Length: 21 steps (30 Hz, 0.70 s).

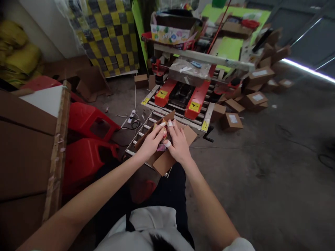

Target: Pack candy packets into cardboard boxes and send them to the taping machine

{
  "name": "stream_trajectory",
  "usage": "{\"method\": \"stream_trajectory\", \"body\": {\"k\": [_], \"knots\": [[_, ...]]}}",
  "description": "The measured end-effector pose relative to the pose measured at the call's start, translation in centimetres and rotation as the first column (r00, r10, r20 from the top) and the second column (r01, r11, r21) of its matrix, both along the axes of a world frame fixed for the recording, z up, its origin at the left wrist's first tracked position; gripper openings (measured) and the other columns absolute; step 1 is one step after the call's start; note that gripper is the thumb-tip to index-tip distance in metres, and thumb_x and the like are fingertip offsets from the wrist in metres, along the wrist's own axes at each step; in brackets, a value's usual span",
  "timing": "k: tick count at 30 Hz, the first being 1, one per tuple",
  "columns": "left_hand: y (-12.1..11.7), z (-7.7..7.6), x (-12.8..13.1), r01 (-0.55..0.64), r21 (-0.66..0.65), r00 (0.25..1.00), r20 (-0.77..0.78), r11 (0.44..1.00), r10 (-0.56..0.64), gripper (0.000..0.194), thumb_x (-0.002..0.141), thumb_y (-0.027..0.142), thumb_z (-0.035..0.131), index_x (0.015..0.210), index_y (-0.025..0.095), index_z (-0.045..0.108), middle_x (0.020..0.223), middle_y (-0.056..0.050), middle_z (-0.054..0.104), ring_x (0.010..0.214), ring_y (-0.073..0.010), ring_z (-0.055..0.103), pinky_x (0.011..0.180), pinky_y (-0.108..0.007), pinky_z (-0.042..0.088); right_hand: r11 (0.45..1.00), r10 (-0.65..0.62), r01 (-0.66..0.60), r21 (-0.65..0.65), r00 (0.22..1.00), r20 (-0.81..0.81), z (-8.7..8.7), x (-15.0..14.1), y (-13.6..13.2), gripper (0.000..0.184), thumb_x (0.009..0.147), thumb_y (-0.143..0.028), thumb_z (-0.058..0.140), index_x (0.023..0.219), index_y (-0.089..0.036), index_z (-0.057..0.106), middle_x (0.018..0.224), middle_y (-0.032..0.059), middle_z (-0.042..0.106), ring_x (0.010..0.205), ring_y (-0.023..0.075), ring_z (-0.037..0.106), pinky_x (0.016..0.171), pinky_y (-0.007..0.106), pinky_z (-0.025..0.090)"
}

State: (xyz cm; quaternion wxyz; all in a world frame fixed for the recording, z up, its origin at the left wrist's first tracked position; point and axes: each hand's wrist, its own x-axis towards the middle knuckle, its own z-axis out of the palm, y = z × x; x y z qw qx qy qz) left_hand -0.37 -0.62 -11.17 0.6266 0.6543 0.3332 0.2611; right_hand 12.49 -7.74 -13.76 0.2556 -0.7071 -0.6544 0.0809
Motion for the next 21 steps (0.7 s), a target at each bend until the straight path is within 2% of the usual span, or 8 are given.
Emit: {"method": "stream_trajectory", "body": {"k": [3,8,12,14,16,18,19,21], "knots": [[0.1,0.1,0.2,-0.041,-0.001,0.998,0.049,0.999,0.041,0.042,0.089,0.023,0.044,0.130,0.016,0.054,0.137,-0.006,0.054,0.128,-0.0198,0.047,0.113,-0.034,0.031,1.000,0.028,-0.027,-0.011,0.997,0.073,1.2,-1.2,-0.1,0.086,0.086,-0.072,0.012,0.151,-0.017,-0.002,0.156,0.0154,0.008,0.144,0.0320,0.010,0.109,0.064,0.018],[0.5,0.9,0.5,-0.039,-0.276,0.984,0.157,0.960,0.085,0.045,0.091,0.017,0.037,0.135,0.021,0.049,0.143,-0.003,0.048,0.136,-0.0148,0.038,0.113,-0.031,0.030,0.981,-0.059,0.089,-0.171,0.983,0.176,2.0,-3.5,1.4,0.069,0.094,-0.055,0.022,0.151,-0.019,0.010,0.156,0.0119,0.011,0.143,0.0305,0.018,0.107,0.064,0.022],[-1.6,5.5,-3.7,0.128,0.015,0.989,-0.077,0.992,-0.127,0.037,0.088,0.021,0.047,0.122,0.022,0.061,0.135,-0.005,0.056,0.134,-0.0203,0.041,0.113,-0.036,0.030,0.963,-0.119,0.167,-0.210,0.967,0.223,1.2,-4.2,2.5,0.055,0.096,-0.035,0.027,0.148,-0.022,0.023,0.153,0.0097,0.023,0.138,0.0268,0.031,0.109,0.059,0.023],[-1.8,8.1,-6.7,0.278,0.150,0.950,-0.188,0.949,-0.248,0.026,0.088,0.027,0.051,0.106,0.023,0.069,0.113,-0.005,0.069,0.114,-0.0213,0.060,0.103,-0.036,0.042,0.956,-0.164,0.210,-0.203,0.961,0.221,0.8,-4.3,2.6,0.052,0.095,-0.032,0.030,0.146,-0.021,0.030,0.151,0.0092,0.030,0.136,0.0257,0.036,0.110,0.058,0.022],[-0.4,9.1,-8.7,0.277,0.180,0.954,-0.167,0.944,-0.248,0.027,0.091,0.034,0.048,0.098,0.022,0.071,0.088,-0.003,0.074,0.084,-0.0174,0.069,0.085,-0.031,0.053,0.950,-0.194,0.240,-0.201,0.955,0.223,0.5,-4.5,2.6,0.048,0.095,-0.029,0.031,0.141,-0.020,0.039,0.147,0.0087,0.038,0.133,0.0253,0.039,0.110,0.058,0.022],[2.7,7.6,-8.7,0.119,0.174,0.992,-0.062,0.978,-0.109,0.032,0.091,0.039,0.046,0.103,0.019,0.068,0.080,-0.003,0.073,0.074,-0.0152,0.068,0.078,-0.028,0.054,0.945,-0.185,0.238,-0.224,0.954,0.236,0.3,-4.9,2.8,0.045,0.094,-0.027,0.032,0.136,-0.019,0.047,0.143,0.0087,0.044,0.132,0.0264,0.040,0.110,0.059,0.021],[4.4,6.0,-8.0,0.005,0.168,1.000,-0.002,0.986,-0.005,0.035,0.091,0.041,0.046,0.108,0.018,0.066,0.084,-0.004,0.073,0.079,-0.0157,0.069,0.081,-0.029,0.053,0.940,-0.178,0.238,-0.243,0.953,0.245,0.3,-5.1,3.0,0.044,0.093,-0.025,0.033,0.134,-0.017,0.049,0.142,0.0093,0.046,0.132,0.0275,0.041,0.109,0.060,0.022],[7.2,2.0,-5.5,-0.039,0.069,0.997,0.072,0.997,0.034,0.042,0.089,0.045,0.049,0.119,0.017,0.060,0.100,-0.007,0.072,0.099,-0.0186,0.066,0.089,-0.032,0.051,0.931,-0.165,0.238,-0.276,0.951,0.262,0.2,-5.5,3.4,0.042,0.092,-0.023,0.035,0.130,-0.014,0.050,0.141,0.0122,0.047,0.131,0.0298,0.041,0.108,0.063,0.021]]}}
